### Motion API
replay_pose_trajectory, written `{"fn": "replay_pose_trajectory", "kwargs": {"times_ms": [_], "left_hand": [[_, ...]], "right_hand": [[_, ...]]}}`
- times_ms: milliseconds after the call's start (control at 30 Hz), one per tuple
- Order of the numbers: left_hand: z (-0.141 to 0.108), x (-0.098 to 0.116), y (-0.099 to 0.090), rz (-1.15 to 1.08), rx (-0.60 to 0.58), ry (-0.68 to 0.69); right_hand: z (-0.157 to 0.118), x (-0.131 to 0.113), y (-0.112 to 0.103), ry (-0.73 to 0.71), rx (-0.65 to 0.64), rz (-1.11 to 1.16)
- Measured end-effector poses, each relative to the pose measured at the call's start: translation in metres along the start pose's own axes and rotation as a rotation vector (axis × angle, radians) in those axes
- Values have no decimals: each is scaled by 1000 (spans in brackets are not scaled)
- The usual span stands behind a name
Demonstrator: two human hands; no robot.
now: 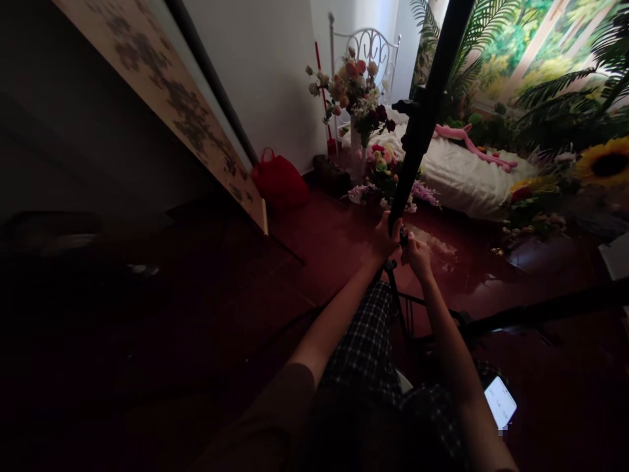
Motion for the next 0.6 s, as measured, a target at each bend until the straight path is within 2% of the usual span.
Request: {"fn": "replay_pose_trajectory", "kwargs": {"times_ms": [133, 200, 267, 367, 433, 533, 600], "left_hand": [[-1, 0, -1, -10, 26, -9], [-6, -7, -2, -50, 57, -44], [-22, -19, -3, -94, 116, -89], [-72, -47, 1, -88, 192, -185], [-119, -66, 14, -32, 163, -275], [-187, -83, 51, 1, -1, -379], [-215, -78, 86, -20, -160, -392]], "right_hand": [[-16, 5, 1, 21, -38, 214], [-36, 9, -6, 37, -14, 250], [-65, 17, -17, 70, 36, 274], [-117, 36, -44, 120, 180, 384], [-152, 51, -70, 134, 323, 450], [-200, 68, -117, 158, 561, 456], [-227, 76, -146, 186, 701, 430]]}}
Point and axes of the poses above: each hand's wrist, its own z-axis towards the middle knuckle, its own y-axis out of the palm, x = y × z, the point moved 10 cm from there along z, towards the middle knuckle, and after that the axes turned 9 degrees about -x, right-handed, at the moved point
